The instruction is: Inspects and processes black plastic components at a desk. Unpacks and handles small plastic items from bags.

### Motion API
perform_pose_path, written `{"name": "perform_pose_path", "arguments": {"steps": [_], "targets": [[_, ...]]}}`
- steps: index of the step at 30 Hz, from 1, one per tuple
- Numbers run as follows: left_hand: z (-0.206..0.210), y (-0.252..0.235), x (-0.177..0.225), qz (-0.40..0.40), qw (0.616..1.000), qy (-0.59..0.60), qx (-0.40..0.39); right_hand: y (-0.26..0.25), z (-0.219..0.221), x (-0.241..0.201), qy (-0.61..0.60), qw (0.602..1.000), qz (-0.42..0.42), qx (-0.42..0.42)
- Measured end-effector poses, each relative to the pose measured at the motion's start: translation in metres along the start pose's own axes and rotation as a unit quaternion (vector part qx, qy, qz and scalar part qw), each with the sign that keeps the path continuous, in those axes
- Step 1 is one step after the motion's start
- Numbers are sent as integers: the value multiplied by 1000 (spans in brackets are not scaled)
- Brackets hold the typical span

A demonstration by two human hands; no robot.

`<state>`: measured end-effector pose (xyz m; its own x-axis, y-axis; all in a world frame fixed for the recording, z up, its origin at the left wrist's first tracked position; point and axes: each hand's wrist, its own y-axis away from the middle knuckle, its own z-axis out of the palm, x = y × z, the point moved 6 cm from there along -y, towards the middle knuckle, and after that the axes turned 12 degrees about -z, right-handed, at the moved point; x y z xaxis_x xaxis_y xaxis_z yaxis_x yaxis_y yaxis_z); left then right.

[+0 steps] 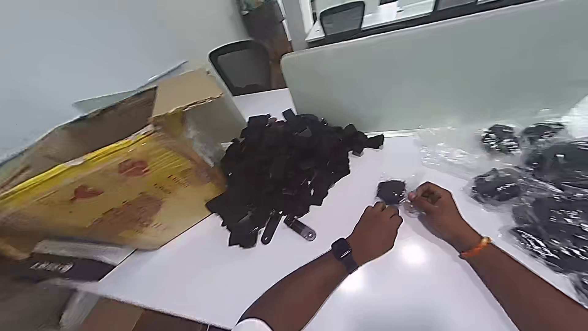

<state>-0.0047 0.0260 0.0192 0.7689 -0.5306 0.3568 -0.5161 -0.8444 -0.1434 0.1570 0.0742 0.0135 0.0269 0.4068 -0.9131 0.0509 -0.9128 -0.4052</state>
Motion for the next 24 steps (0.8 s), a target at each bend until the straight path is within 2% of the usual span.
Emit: {"name": "perform_pose_path", "arguments": {"steps": [4,11,13,15,17,19,21,24], "targets": [[-16,3,-25,-151,987,-54,27,0,2,-1,7,1000,-4,1],[-29,6,-47,-302,944,-127,43,7,3,-10,84,995,-37,-28],[-32,4,-53,-298,941,-135,90,7,1,-10,65,997,-52,-3],[-38,3,-48,-244,954,-94,148,9,1,-12,31,998,-54,19],[-37,2,-39,-175,970,19,170,11,1,-15,13,998,-57,27],[-28,2,-27,-135,971,140,140,13,4,-18,43,997,-70,2],[-18,2,-17,-114,957,230,133,18,11,-21,112,987,-101,-59],[-13,3,-16,-132,912,361,145,27,25,-33,196,960,-154,-125]]}}
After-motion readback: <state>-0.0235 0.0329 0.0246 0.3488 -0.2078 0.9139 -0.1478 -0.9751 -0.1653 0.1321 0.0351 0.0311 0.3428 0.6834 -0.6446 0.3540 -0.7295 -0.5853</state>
